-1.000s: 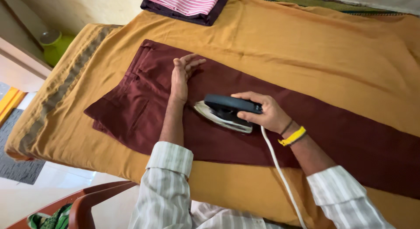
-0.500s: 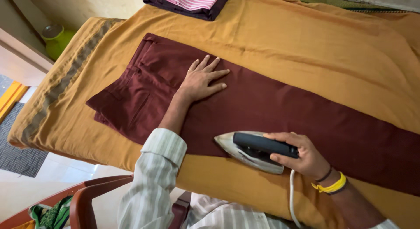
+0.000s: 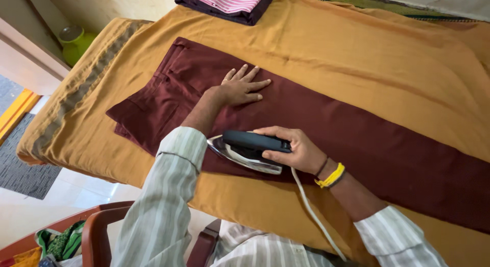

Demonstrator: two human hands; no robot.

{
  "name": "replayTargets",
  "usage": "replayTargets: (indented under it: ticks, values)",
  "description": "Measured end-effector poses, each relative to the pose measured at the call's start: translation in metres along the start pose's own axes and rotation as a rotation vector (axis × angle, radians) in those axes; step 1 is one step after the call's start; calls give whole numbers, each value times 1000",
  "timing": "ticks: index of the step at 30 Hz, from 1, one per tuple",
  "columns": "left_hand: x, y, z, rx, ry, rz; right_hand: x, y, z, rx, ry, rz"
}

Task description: The person irons a pair of pants on a bed, moving the iron across different sections of the fabric and smoothing the material with their hands.

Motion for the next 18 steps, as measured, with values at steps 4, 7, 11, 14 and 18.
replayTargets:
  ticks: [4,7,11,14,18]
  values:
    - [-8,-2,10,-62,39,118,-43,24,-5,-52,-30,16]
    - [-21,-5,23,-126,154,240,-100,45,-12,-164,-127,125]
    - [-22,-10,49,-96,353,430,-161,39,-22,-183,-300,258]
    - [-26,-11,57,-83,353,517,-163,14,-32,-335,-213,478]
    - [-35,-3,60,-114,310,579,-124,-7,-38,-437,-276,671]
Point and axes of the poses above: each hand's wrist, its own x-axis towards the middle knuckle, its own y-axis out of the back of the hand, z = x × y, the point moved 3 cm from there along x, towards the middle knuckle, and after that the axes turned 9 degrees about y, right-handed, at the moved point
